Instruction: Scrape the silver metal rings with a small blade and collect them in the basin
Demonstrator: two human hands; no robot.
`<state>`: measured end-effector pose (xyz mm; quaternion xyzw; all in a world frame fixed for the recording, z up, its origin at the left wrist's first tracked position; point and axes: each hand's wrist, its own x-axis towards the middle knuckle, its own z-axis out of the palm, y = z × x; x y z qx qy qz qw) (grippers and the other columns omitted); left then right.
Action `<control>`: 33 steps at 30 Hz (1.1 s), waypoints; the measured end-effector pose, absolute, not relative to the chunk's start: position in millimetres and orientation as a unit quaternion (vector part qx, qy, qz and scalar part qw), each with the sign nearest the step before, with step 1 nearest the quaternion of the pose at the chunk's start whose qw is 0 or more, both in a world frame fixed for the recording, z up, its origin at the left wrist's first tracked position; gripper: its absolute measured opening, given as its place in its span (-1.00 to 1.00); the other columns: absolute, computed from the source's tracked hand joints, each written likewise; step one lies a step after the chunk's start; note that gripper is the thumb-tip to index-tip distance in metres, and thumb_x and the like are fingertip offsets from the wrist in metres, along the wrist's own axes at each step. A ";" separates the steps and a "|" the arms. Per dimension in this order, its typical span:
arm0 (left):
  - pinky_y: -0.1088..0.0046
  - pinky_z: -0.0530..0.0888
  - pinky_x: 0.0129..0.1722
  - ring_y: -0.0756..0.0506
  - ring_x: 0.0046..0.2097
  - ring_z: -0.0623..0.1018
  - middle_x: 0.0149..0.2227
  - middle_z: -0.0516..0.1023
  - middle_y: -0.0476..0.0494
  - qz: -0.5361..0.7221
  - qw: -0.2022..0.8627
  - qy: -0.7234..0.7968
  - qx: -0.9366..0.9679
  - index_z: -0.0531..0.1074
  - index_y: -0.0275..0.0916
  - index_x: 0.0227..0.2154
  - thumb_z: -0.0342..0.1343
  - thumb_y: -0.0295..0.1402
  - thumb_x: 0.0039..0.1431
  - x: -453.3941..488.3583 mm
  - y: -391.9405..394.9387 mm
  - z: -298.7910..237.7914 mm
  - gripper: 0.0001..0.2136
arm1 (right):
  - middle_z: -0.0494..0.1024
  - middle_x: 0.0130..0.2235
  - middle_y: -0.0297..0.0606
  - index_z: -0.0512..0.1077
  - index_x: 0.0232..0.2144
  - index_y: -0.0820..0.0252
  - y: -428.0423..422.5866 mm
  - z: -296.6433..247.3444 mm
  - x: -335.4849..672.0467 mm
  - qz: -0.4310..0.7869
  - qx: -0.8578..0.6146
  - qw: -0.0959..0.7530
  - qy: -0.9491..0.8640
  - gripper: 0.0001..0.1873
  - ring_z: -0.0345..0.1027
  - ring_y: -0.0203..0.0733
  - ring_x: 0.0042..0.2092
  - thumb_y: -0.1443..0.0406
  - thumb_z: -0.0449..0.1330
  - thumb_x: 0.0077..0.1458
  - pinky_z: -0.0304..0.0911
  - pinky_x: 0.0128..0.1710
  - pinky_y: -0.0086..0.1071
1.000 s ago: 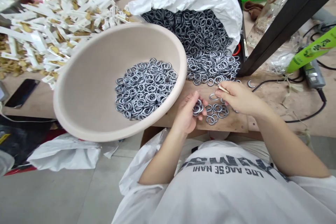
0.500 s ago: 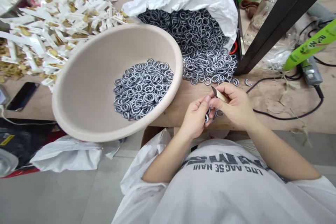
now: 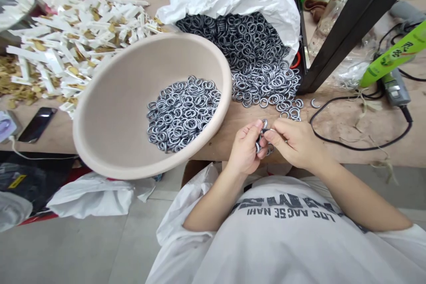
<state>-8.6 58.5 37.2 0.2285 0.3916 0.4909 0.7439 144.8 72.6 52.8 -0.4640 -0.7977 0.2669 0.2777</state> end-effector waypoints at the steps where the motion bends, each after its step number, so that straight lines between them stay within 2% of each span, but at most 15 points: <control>1: 0.67 0.08 -0.75 0.16 -0.70 0.15 -0.65 0.24 0.15 0.483 0.750 0.385 0.236 0.29 -0.24 -0.48 0.32 -0.06 0.09 -9.2 56.5 37.5 -0.61 | 0.39 -0.47 -0.32 0.30 -0.51 0.13 78.9 48.4 147.0 0.272 -0.487 0.280 -0.782 -0.52 0.25 -0.24 -0.40 0.03 -0.04 0.40 0.01 -0.38 -0.33; 4: 0.66 0.09 -0.74 0.16 -0.70 0.17 -0.64 0.26 0.13 0.459 0.764 0.372 0.259 0.28 -0.25 -0.50 0.28 -0.07 0.15 -13.8 51.3 38.1 -0.61 | 0.36 -0.53 -0.33 0.30 -0.51 0.12 104.1 34.0 153.1 0.249 -0.582 0.274 -0.724 -0.46 0.23 -0.21 -0.45 -0.04 -0.09 0.39 -0.03 -0.42 -0.32; 7: 0.66 0.13 -0.72 0.15 -0.70 0.22 -0.63 0.28 0.13 0.475 0.750 0.389 0.246 0.31 -0.25 -0.48 0.30 -0.08 0.12 -23.3 51.5 36.3 -0.63 | 0.55 -0.30 -0.19 0.46 -0.29 0.13 128.0 25.9 149.7 0.154 -0.599 0.202 -0.759 -0.58 0.39 -0.08 -0.29 -0.01 -0.01 0.37 0.01 -0.38 -0.31; 10: 0.64 0.19 -0.71 0.14 -0.69 0.28 -0.59 0.37 0.11 0.501 0.727 0.408 0.233 0.46 -0.27 -0.31 0.32 -0.13 0.10 -35.4 56.9 31.3 -0.70 | 0.55 -0.06 -0.06 0.49 -0.07 0.14 142.9 24.4 137.6 0.077 -0.589 0.113 -0.796 -0.68 0.45 0.02 -0.19 0.08 0.15 0.28 0.05 -0.36 -0.28; 13: 0.63 0.24 -0.70 0.13 -0.66 0.34 -0.52 0.47 0.08 0.523 0.711 0.417 0.219 0.51 -0.27 -0.15 0.31 -0.20 0.07 -45.9 63.6 24.4 -0.67 | 0.52 -0.02 0.01 0.51 -0.10 0.18 148.6 25.1 130.7 0.061 -0.584 0.074 -0.806 -0.75 0.46 0.03 -0.18 0.20 0.14 0.29 0.06 -0.37 -0.26; 16: 0.62 0.27 -0.69 0.09 -0.59 0.45 -0.43 0.54 0.01 0.526 0.710 0.428 0.189 0.49 -0.25 -0.22 0.26 -0.15 0.10 -50.5 69.7 18.0 -0.70 | 0.53 -0.14 -0.06 0.50 -0.25 0.19 143.8 29.1 135.9 0.125 -0.569 0.133 -0.802 -0.82 0.42 -0.03 -0.23 0.23 0.13 0.28 0.07 -0.36 -0.26; 19: 0.61 0.24 -0.70 0.06 -0.56 0.50 -0.38 0.56 -0.05 0.518 0.702 0.443 0.206 0.46 -0.26 -0.26 0.21 0.01 0.14 -45.2 73.4 14.5 -0.62 | 0.45 -0.40 -0.30 0.40 -0.38 0.15 130.1 38.9 145.0 0.332 -0.518 0.216 -0.758 -0.76 0.32 -0.19 -0.39 0.16 0.12 0.28 0.11 -0.39 -0.31; 21: 0.61 0.18 -0.73 0.07 -0.58 0.47 -0.39 0.53 -0.04 0.506 0.692 0.451 0.250 0.47 -0.26 -0.25 0.19 0.09 0.15 -36.9 73.5 14.3 -0.56 | 0.39 -0.46 -0.38 0.36 -0.40 0.14 119.9 46.7 148.4 0.468 -0.472 0.245 -0.705 -0.72 0.22 -0.28 -0.48 0.10 0.10 0.28 0.12 -0.43 -0.35; 23: 0.61 0.13 -0.73 0.10 -0.61 0.41 -0.43 0.49 0.00 0.490 0.681 0.450 0.306 0.47 -0.26 -0.28 0.21 0.09 0.14 -27.6 72.1 14.8 -0.56 | 0.39 -0.47 -0.39 0.35 -0.41 0.14 111.5 52.6 148.9 0.543 -0.444 0.257 -0.664 -0.69 0.17 -0.32 -0.51 0.06 0.11 0.26 0.10 -0.48 -0.37; 25: 0.62 0.14 -0.71 0.13 -0.63 0.35 -0.48 0.44 0.04 0.481 0.664 0.449 0.354 0.46 -0.25 -0.36 0.24 0.06 0.14 -19.1 70.1 15.2 -0.59 | 0.39 -0.48 -0.39 0.32 -0.44 0.14 105.0 54.5 147.4 0.566 -0.435 0.268 -0.647 -0.65 0.17 -0.32 -0.51 0.04 0.12 0.26 0.09 -0.49 -0.38; 27: 0.62 0.15 -0.69 0.14 -0.64 0.32 -0.53 0.39 0.07 0.490 0.644 0.456 0.371 0.42 -0.25 -0.42 0.23 0.05 0.16 -12.2 68.4 15.4 -0.60 | 0.40 -0.47 -0.37 0.32 -0.44 0.13 98.6 52.5 144.9 0.539 -0.450 0.299 -0.646 -0.65 0.23 -0.29 -0.46 0.03 0.12 0.27 0.13 -0.46 -0.37; 30: 0.61 0.14 -0.70 0.14 -0.66 0.28 -0.58 0.33 0.10 0.515 0.637 0.457 0.347 0.38 -0.24 -0.45 0.19 0.08 0.17 -4.0 66.2 16.8 -0.56 | 0.49 -0.35 -0.33 0.38 -0.30 0.11 88.6 45.3 140.4 0.458 -0.490 0.357 -0.650 -0.74 0.36 -0.21 -0.34 0.06 0.24 0.20 0.24 -0.36 -0.34; 33: 0.60 0.13 -0.72 0.13 -0.69 0.24 -0.61 0.29 0.12 0.511 0.673 0.439 0.306 0.31 -0.23 -0.48 0.19 0.11 0.16 1.5 63.9 22.0 -0.54 | 0.53 -0.33 -0.34 0.36 -0.23 0.07 83.8 38.3 138.4 0.496 -0.471 0.378 -0.624 -0.69 0.41 -0.18 -0.34 0.04 0.31 0.15 0.29 -0.34 -0.31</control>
